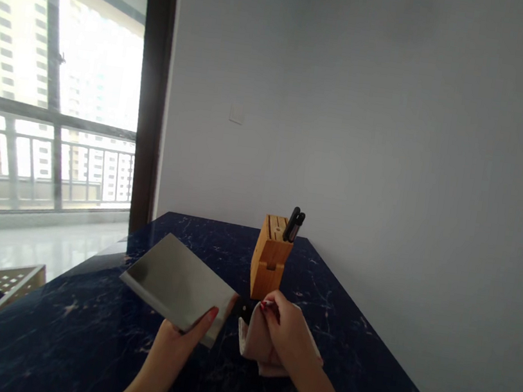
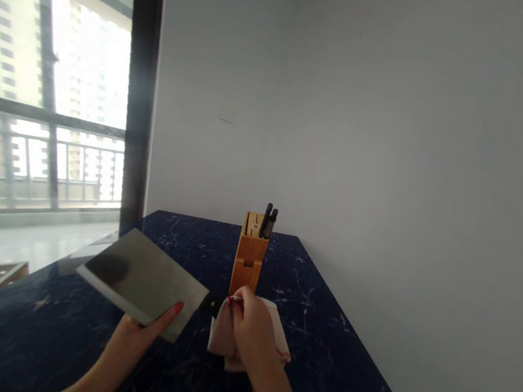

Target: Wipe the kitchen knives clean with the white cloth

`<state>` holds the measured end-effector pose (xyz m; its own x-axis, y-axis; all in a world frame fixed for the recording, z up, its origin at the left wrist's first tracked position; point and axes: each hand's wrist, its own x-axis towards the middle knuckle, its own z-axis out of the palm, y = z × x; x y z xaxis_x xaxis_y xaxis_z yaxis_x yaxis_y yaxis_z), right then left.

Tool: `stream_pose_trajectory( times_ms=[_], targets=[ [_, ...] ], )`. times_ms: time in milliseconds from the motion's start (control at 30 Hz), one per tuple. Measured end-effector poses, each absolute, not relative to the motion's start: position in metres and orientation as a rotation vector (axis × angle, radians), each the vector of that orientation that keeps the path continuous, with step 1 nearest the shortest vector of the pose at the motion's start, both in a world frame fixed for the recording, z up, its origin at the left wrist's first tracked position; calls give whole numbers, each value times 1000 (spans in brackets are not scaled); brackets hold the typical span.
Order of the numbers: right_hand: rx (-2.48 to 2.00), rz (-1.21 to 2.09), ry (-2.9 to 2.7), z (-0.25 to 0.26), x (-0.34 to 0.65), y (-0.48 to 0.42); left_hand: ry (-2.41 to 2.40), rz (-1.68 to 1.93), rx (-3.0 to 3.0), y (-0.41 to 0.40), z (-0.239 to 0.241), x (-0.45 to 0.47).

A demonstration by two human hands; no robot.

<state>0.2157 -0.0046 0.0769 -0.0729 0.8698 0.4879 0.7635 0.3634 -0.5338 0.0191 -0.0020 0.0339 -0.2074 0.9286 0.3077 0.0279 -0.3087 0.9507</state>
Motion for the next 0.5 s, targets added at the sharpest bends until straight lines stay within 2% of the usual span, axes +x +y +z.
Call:
stream_pose_trajectory(
  times_ms=[500],
  targets=[
    [-1194, 280, -1781, 48, 193, -2, 1100, 1497, 1323, -1, 22, 20]
  ],
)
